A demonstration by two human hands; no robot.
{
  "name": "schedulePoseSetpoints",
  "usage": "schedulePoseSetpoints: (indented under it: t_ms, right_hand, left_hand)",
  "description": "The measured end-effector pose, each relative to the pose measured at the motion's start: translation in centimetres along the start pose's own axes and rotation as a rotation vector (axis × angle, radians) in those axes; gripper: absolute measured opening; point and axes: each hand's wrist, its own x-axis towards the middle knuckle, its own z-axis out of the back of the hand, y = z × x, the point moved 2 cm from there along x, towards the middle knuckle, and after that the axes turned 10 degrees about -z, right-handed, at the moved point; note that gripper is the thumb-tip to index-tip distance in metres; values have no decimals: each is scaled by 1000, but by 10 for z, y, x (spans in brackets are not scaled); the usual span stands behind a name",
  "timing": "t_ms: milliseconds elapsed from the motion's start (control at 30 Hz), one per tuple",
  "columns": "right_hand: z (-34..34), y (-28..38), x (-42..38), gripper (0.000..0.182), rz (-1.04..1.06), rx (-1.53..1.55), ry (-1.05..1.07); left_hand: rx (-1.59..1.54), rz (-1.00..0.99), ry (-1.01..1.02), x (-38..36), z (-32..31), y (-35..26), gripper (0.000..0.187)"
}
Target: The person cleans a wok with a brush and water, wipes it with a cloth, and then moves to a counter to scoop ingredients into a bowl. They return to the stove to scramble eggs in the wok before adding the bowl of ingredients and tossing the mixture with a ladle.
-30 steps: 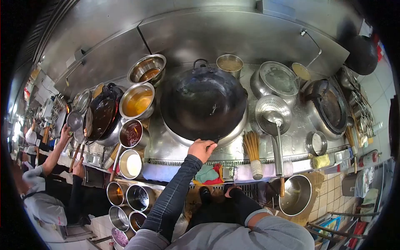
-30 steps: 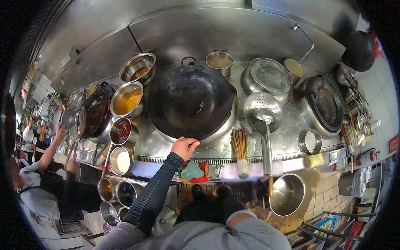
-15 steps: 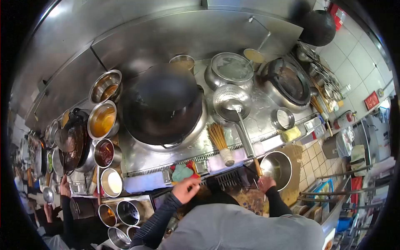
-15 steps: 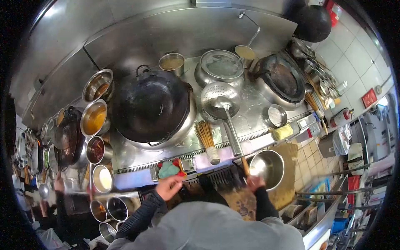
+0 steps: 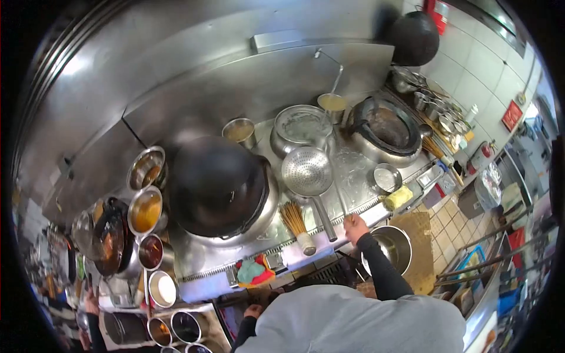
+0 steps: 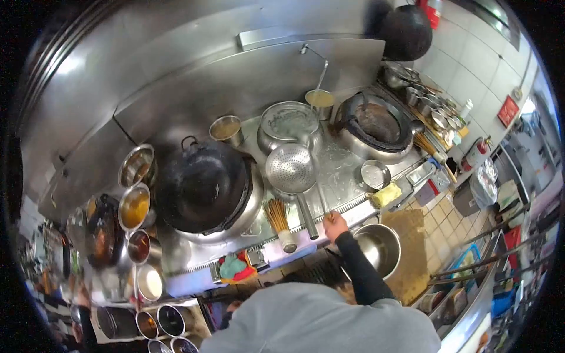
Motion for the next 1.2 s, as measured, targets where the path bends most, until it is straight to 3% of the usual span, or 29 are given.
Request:
schedulePoseSetpoints:
  t_ms: [67,100,133,167,200,233,333,400,500,533,600,633,667,800,900,1067,1100,1133,1167,1200]
  right_hand:
    - [6,73,8,16,75,274,-65]
    - [12,92,37,13,205,186,-83]
    - [14,100,79,10,419,80,-245]
    - [12,134,94,10,355,229,-319]
    - [14,153,131,10,584,54,-548]
    - [15,153,203,12,550,101,-569]
    - [9,255,204,14,283,429,-175]
    - [-2,283,204,14,220,331,-60]
    - [-14,290,191,19,225,166,-46]
    - [-12,276,190,19,205,151,-43]
    - [-7,246,191,21,383,82,-42]
    - [-3,209,204,25,507,-101,-186]
    - [-2,192,163,29,523,-110,-178]
    - [-8,42,48,54,465,-491,-332]
    - [10,-20,-27,54,214,-583,-182]
    - [8,-46,-63,57,93,-901,-116]
    - [7,-36,-72,56,55,-861,-49]
    - [2,-47,-61,60,-28,-938,91]
    - [-13,-100,-30,46,169,-1140,-47]
    - [-14,-88,-42,27,102,-1031,-20]
  left_hand:
    - [7,8,-121,-3,-4,10,34]
    - [35,50,-97,-9,-2,7,35]
    - [35,53,-104,-12,-5,10,35]
    - [45,130,-84,-17,-10,13,35]
    - [51,205,-64,-21,-14,7,35]
    - [44,211,-74,-25,-15,-1,35]
    - [-24,185,-87,-40,-29,-6,34]
    - [203,234,-151,-45,-41,18,34]
    - [-14,245,-109,-57,-53,16,38]
    - [-120,241,-94,-60,-61,16,39]
    - [-7,278,-47,-60,-73,21,38]
    - [-3,310,-45,-62,-80,29,39]
    - [2,335,-47,-60,-83,31,39]
    - [39,200,21,-46,-63,12,39]
    - [247,192,57,-44,-16,-47,37]
    - [266,-103,111,-7,11,-42,32]
    - [366,-298,273,6,15,-43,32]
    - [590,-412,316,30,-7,0,30]
    - [198,-163,417,22,-1,-7,25]
    - [-45,50,410,25,-8,6,18]
